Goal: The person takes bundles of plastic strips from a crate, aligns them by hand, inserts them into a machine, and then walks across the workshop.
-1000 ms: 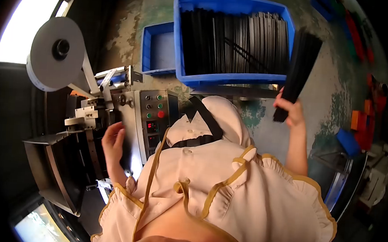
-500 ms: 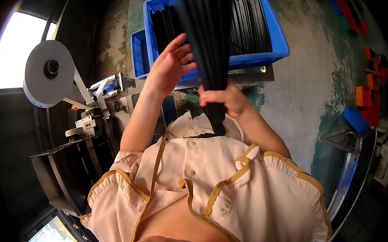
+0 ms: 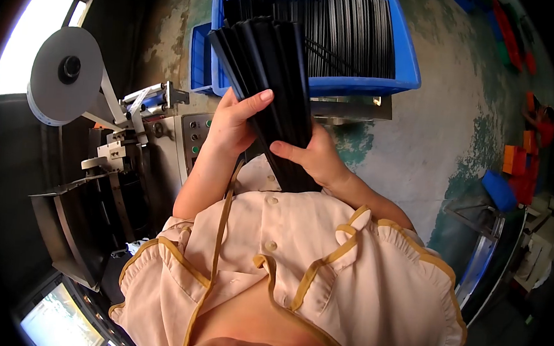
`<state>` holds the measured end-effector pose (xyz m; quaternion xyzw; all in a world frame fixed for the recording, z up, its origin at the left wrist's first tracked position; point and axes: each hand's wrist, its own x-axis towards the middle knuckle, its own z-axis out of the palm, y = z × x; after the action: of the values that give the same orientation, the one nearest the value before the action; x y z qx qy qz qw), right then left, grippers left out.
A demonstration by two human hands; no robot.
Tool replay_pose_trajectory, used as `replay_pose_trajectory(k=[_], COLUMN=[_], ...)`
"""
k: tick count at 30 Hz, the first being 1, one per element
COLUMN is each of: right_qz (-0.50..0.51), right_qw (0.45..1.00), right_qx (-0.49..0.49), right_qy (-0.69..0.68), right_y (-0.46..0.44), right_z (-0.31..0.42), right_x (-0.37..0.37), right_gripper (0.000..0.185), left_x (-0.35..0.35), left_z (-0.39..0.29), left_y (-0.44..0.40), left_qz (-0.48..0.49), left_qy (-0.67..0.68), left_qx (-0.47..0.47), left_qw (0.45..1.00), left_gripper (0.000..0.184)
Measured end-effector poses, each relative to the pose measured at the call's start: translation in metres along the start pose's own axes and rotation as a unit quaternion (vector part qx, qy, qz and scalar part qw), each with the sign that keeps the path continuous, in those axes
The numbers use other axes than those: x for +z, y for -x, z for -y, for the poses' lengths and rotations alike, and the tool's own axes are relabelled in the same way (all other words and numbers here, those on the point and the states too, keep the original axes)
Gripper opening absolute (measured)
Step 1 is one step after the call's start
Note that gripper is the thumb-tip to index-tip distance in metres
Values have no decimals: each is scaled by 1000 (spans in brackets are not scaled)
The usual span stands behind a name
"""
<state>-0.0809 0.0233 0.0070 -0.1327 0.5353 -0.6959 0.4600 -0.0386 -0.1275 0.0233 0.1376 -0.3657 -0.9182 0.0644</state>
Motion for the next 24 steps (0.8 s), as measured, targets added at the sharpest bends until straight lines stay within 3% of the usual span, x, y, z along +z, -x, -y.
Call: replay_pose_trajectory(k=[7,8,11,15,20,23,24], right_qz=[-5,1,15,27,19,26,42], right_qw=[988,986,985,984,982,979,981], right_qx=[51,57,46,46,40,62,64], right_qy=[-148,-159,-164,-167,-183,-193,-176], right_y=[4,5,6,6,5,6,5], right_z=[-1,0,0,-4,-4,2,2], right_x=[-26,-29,-35,-44,-44,-39,-33], right_gripper=[49,49,48,46,46,50,52], left_x=[-15,-23,-33,-36,-36,-36,-30], left_z=[5,8,10,6,2,3,4], left_y=[4,2,0,0,3,6,5], left_qz=[53,71,131,137,142,89,84], left_qy=[159,132,235,274,284,218,107], left_qx=[-10,-6,-10,9,9,2,33], left_qw=[986,989,963,952,948,972,990], left_gripper=[37,46,47,47,44,44,49])
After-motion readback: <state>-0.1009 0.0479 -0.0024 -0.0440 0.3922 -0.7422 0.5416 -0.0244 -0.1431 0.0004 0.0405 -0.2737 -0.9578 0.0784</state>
